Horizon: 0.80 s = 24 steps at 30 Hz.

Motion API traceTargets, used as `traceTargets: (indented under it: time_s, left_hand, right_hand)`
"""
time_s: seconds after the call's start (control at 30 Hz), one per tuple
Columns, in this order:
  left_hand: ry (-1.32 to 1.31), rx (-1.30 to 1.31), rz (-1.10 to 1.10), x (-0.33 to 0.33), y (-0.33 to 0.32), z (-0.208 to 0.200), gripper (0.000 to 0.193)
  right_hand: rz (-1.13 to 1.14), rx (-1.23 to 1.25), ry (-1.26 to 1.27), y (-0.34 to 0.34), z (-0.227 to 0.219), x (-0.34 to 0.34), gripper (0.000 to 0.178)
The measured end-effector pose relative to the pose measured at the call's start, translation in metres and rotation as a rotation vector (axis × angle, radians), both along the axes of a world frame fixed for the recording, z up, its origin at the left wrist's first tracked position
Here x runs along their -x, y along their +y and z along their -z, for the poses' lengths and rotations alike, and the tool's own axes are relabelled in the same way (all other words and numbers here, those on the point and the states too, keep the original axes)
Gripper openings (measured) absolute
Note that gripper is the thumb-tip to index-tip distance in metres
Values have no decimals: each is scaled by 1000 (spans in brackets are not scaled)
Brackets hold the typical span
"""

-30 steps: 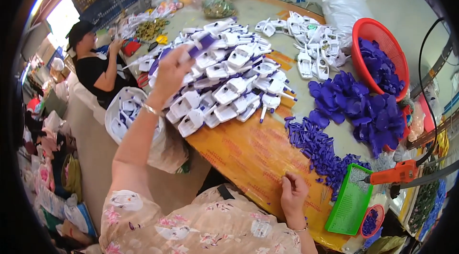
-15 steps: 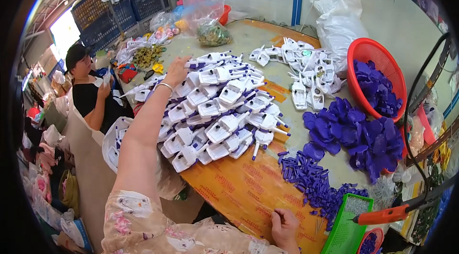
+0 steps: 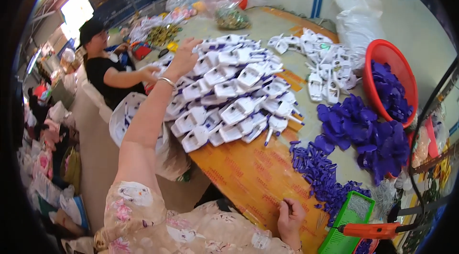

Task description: Assembling plastic toy walkie-talkie components using a glue gun.

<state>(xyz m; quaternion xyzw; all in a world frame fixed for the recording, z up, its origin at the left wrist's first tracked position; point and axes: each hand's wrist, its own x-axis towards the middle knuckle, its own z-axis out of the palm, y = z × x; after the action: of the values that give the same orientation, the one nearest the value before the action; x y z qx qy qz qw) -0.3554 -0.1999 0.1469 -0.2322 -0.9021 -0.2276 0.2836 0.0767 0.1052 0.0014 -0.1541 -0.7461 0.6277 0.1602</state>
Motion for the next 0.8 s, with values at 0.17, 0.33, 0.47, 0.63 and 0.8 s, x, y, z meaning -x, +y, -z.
traceTargets:
  time_s: [0.17, 0.33, 0.47, 0.63, 0.8]
  left_hand:
    - [-329, -467, -124, -72, -65, -8, 28]
    - [-29, 118, -227, -86, -122, 31, 31]
    - [61, 513, -230, -70, -103, 43, 50]
    - [-351, 639, -289, -32, -92, 38, 77]
    - [-513, 730, -219, -15, -87, 26, 73]
  right_hand:
    - [36, -21, 36, -4, -3, 0, 8]
    - [-32, -103, 20, -3, 1, 2, 7]
    - [16, -111, 14, -3, 6, 4, 6]
    - [67, -24, 9, -4, 9, 9, 6]
    - [70, -49, -7, -5, 8, 11, 6]
